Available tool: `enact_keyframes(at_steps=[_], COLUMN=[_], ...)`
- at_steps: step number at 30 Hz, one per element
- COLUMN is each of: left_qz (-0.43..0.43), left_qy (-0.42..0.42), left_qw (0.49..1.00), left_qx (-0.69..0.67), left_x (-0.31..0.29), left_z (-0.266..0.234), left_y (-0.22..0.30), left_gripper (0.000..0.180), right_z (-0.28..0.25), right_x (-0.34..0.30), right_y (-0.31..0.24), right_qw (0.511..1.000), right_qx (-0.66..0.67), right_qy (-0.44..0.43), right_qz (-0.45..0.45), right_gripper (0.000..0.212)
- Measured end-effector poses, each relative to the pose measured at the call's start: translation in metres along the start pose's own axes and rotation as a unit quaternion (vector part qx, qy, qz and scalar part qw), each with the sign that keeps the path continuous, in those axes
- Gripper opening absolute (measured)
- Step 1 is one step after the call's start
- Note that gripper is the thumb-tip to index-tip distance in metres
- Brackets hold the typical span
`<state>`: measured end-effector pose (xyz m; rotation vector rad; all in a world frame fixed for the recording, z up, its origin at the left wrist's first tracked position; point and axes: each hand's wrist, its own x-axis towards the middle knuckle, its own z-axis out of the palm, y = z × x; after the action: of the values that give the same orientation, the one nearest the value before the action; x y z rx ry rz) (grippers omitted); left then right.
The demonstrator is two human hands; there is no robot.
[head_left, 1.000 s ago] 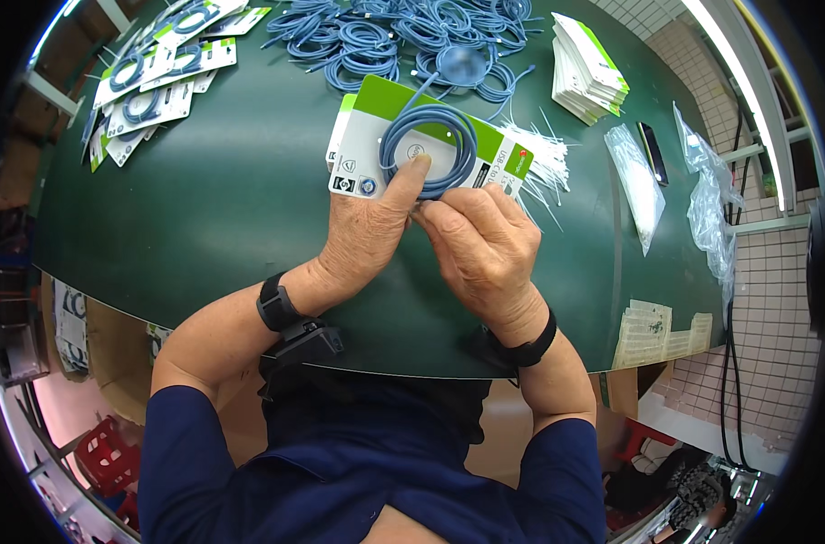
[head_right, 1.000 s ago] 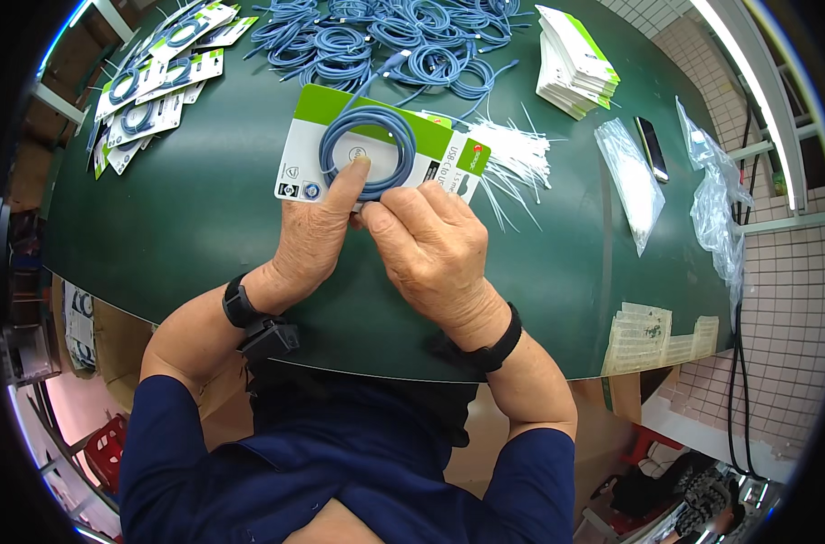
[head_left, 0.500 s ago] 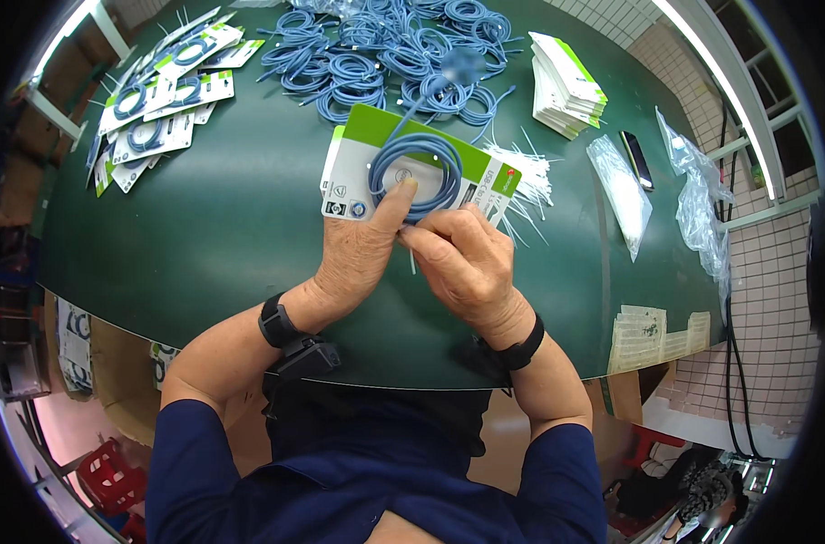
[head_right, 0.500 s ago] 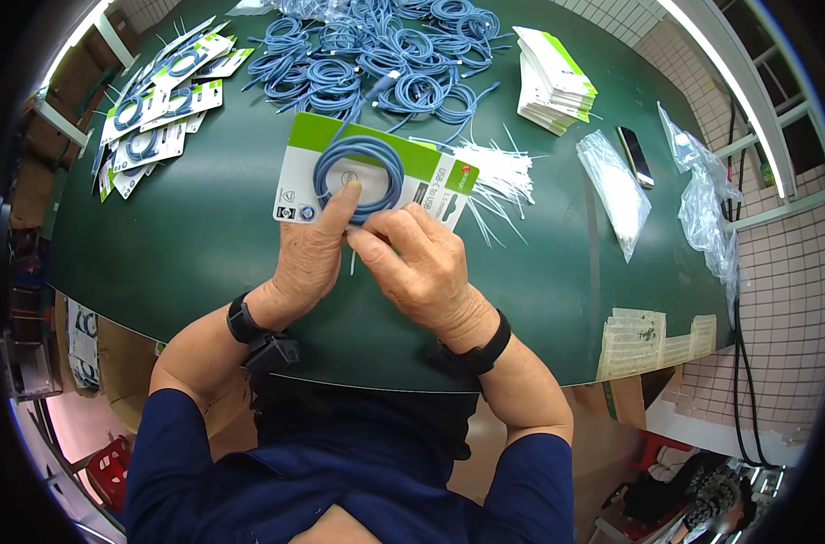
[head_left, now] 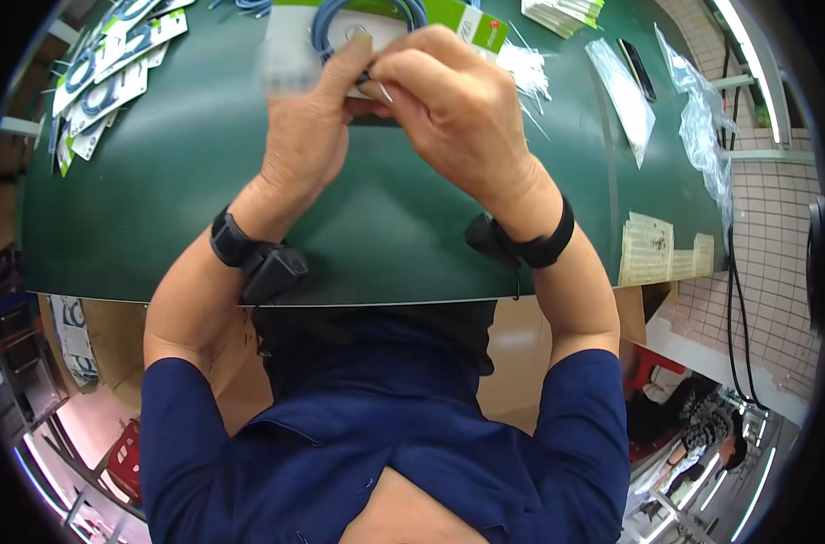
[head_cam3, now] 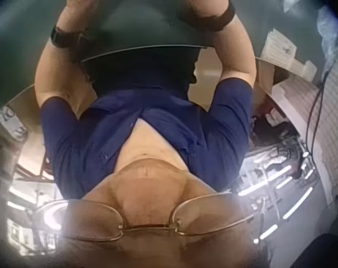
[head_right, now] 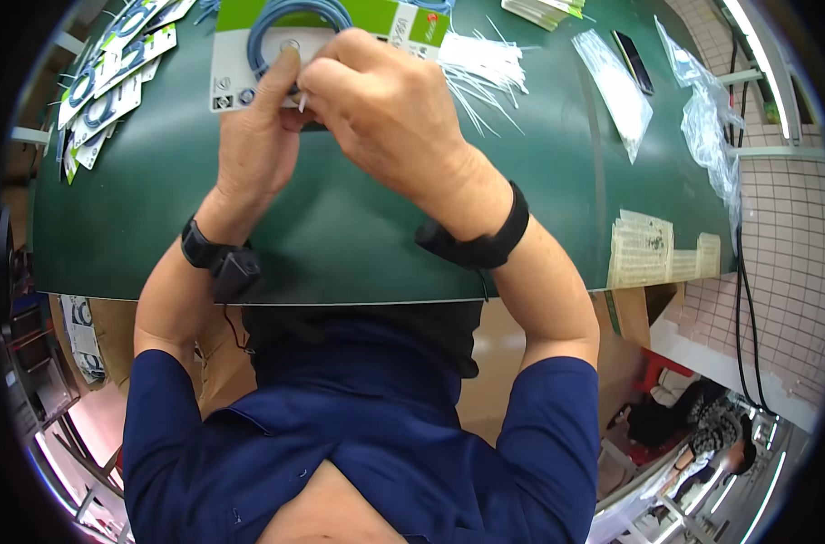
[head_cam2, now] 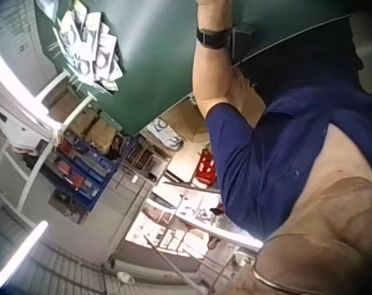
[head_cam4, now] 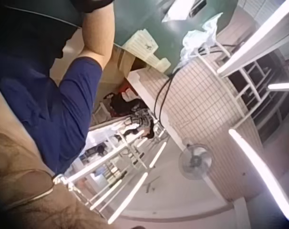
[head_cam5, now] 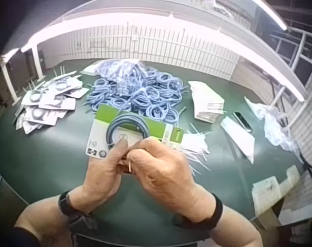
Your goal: Packaging coiled blue cables into cardboard and plastic retail holders.
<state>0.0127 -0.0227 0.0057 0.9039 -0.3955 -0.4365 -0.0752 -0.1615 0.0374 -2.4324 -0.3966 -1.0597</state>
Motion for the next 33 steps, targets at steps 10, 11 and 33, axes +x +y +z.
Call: enact_keyframes(at_steps=[10,11,33], left_qz=[0.009,0.007,0.004], left_qy=[-0.043,-0.055,0.019], left_qw=[0.999,0.998,0.991], left_qx=[0.019,-0.005,0.131], left_x=[0.002,0.008,-0.012], left_z=[-0.042,-0.040,-0.007], left_y=[-0.026,-0.038,0.000], left_gripper=[0.025,0.024,0.015], right_z=[0.021,0.018,0.011], right_x=[-0.010,-0.014,-0.025], right_y=[-0.006,-0.006,-0.006], right_qw=[0.999,0.998,0.998], right_qx=[-0.035,-0.049,-0.025], right_qy=[-0.014,-0.010,0.061], right_qz=[0.027,0.025,-0.024], right_gripper=[0.019,0.020,0.024])
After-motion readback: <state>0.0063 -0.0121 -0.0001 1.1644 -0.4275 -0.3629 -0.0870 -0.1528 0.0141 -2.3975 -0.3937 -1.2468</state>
